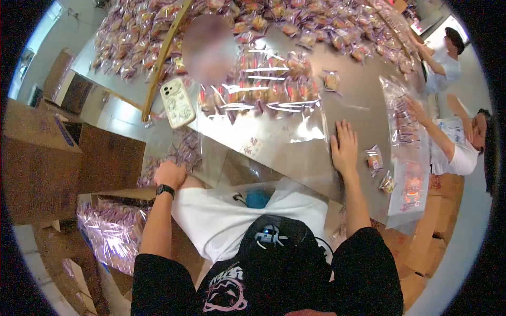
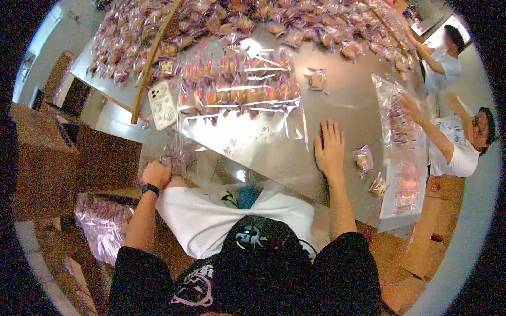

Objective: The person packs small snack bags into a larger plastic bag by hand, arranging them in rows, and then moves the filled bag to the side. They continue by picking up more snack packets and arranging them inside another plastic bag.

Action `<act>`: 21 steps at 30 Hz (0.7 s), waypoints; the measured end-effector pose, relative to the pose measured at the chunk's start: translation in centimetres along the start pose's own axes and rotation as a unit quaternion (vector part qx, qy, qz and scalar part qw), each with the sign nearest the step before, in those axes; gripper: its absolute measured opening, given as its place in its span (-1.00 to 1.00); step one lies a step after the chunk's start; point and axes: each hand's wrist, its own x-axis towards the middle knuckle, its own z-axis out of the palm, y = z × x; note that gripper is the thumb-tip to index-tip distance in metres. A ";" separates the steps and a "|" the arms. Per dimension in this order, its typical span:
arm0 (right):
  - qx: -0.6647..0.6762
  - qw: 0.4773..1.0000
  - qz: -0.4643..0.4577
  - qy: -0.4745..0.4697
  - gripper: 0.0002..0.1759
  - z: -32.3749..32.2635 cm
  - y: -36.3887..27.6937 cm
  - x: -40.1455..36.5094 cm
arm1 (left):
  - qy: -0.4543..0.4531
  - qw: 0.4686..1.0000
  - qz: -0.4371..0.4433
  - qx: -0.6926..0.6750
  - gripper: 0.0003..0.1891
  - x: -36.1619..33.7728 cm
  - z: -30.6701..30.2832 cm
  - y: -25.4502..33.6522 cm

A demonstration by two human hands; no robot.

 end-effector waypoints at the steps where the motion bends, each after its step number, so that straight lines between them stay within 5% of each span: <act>1: 0.003 1.000 0.001 0.003 -0.39 0.2 -0.2 -0.1 | -0.003 1.000 0.005 0.003 -0.36 0.1 0.3 -0.4; 8: 0.019 0.999 0.012 0.031 -0.59 -2.5 -1.5 2.6 | -0.038 0.999 0.012 0.004 -0.40 0.9 0.4 -0.4; 14: 0.090 0.981 -0.038 0.167 -0.78 0.4 3.3 12.1 | -0.025 1.000 0.015 0.000 -0.42 -0.5 -0.4 -0.4; 17: 0.256 0.921 0.017 0.293 -0.80 -0.2 1.5 17.5 | 0.003 1.000 -0.007 -0.003 -0.35 -1.4 -0.5 -0.1; 21: 0.188 0.925 -0.063 0.325 -0.82 1.8 0.3 23.3 | 0.008 1.000 0.000 -0.005 -0.32 -1.2 0.2 -0.8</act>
